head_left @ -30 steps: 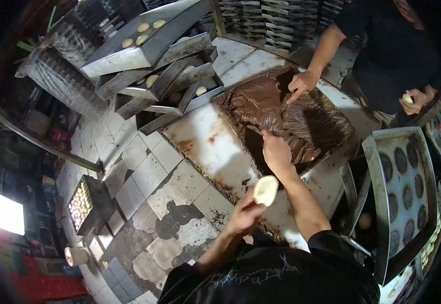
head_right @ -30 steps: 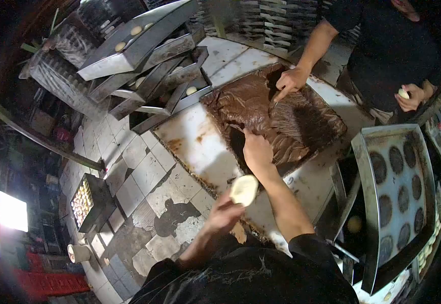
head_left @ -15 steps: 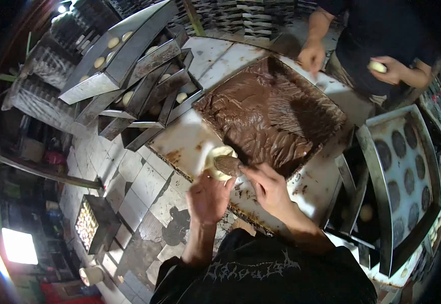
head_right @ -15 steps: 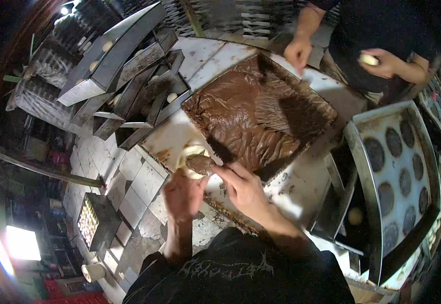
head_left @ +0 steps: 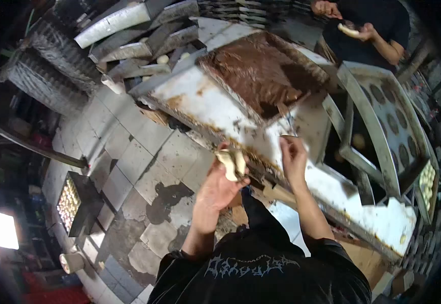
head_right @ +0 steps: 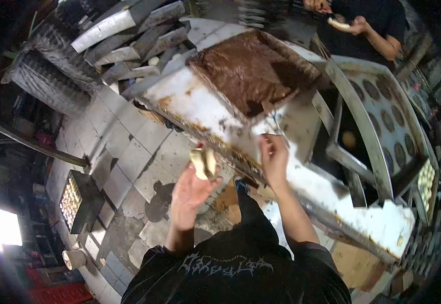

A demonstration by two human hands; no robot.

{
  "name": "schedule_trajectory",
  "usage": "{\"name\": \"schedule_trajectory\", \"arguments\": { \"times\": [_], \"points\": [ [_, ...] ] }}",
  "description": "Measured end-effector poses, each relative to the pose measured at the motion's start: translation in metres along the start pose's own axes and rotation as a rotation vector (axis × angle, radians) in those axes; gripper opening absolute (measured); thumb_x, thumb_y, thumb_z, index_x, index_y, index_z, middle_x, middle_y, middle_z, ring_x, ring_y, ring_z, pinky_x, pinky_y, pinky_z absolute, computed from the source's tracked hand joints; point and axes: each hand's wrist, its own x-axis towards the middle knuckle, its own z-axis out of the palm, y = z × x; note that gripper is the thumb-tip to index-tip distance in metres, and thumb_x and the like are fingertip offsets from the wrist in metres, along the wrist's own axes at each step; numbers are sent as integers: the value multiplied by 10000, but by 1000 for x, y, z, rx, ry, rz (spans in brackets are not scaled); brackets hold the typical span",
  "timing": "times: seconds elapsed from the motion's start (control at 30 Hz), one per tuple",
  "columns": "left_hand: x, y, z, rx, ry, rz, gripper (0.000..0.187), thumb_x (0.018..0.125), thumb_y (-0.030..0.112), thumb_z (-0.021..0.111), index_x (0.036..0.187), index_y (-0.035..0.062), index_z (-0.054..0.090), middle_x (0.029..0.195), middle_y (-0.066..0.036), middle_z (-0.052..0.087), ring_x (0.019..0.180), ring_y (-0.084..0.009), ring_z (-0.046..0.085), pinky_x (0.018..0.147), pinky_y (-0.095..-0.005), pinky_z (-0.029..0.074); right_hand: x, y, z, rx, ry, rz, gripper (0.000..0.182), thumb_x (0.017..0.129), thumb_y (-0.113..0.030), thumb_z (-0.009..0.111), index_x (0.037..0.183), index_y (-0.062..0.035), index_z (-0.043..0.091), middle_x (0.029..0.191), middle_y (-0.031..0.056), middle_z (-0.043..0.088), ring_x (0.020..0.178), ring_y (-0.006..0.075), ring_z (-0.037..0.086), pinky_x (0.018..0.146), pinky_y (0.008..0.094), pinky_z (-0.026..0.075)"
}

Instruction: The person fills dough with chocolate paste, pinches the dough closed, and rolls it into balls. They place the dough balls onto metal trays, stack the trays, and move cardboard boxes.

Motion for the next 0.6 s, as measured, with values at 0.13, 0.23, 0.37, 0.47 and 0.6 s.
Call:
{"name": "schedule_trajectory", "arguments": {
  "times": [0.13, 0.23, 0.37, 0.47, 0.6],
  "points": [
    [-38, -61, 1, 135, 24, -214, 579, 801, 19, 547, 1320, 141, 320, 1002, -137, 562, 789, -246, 609, 595, -376, 527, -46, -75, -46, 593, -721, 625, 439, 927, -412, 484, 847, -20, 663, 681, 49, 604, 608, 114, 524, 582, 266, 425],
    [-58, -80, 5, 270, 124, -227, 517, 815, -33, 457, 1292, 107, 319, 1021, -164, 553, 742, -262, 612, 561, -369, 528, -80, -92, -84, 290, -706, 254, 331, 821, -322, 669, 885, 2, 637, 799, 74, 604, 670, 163, 583, 605, 307, 474],
    [-61, -115, 27, 99, 350, -158, 438, 848, -34, 356, 1265, 100, 338, 1121, -184, 541, 917, -266, 582, 719, -366, 523, -128, -85, -127, -267, -405, -644, 269, 689, -168, 734, 884, -36, 602, 964, 91, 555, 836, 271, 533, 681, 325, 468],
    [-54, -149, 61, 161, 167, -255, 362, 909, 5, 358, 1263, 68, 400, 1242, -160, 494, 1086, -243, 522, 906, -338, 445, -136, -64, -175, -455, -311, -653, 137, 772, -97, 616, 875, -50, 539, 871, 91, 597, 764, 263, 573, 645, 356, 474],
    [-30, -224, 70, 749, -270, -426, 387, 868, 33, 572, 1218, 64, 410, 1107, -41, 513, 1028, -123, 499, 890, -305, 438, -129, -42, -274, -94, -491, -58, 138, 812, -42, 612, 924, -35, 532, 811, 151, 639, 763, 315, 654, 653, 362, 519]
  ]
}}
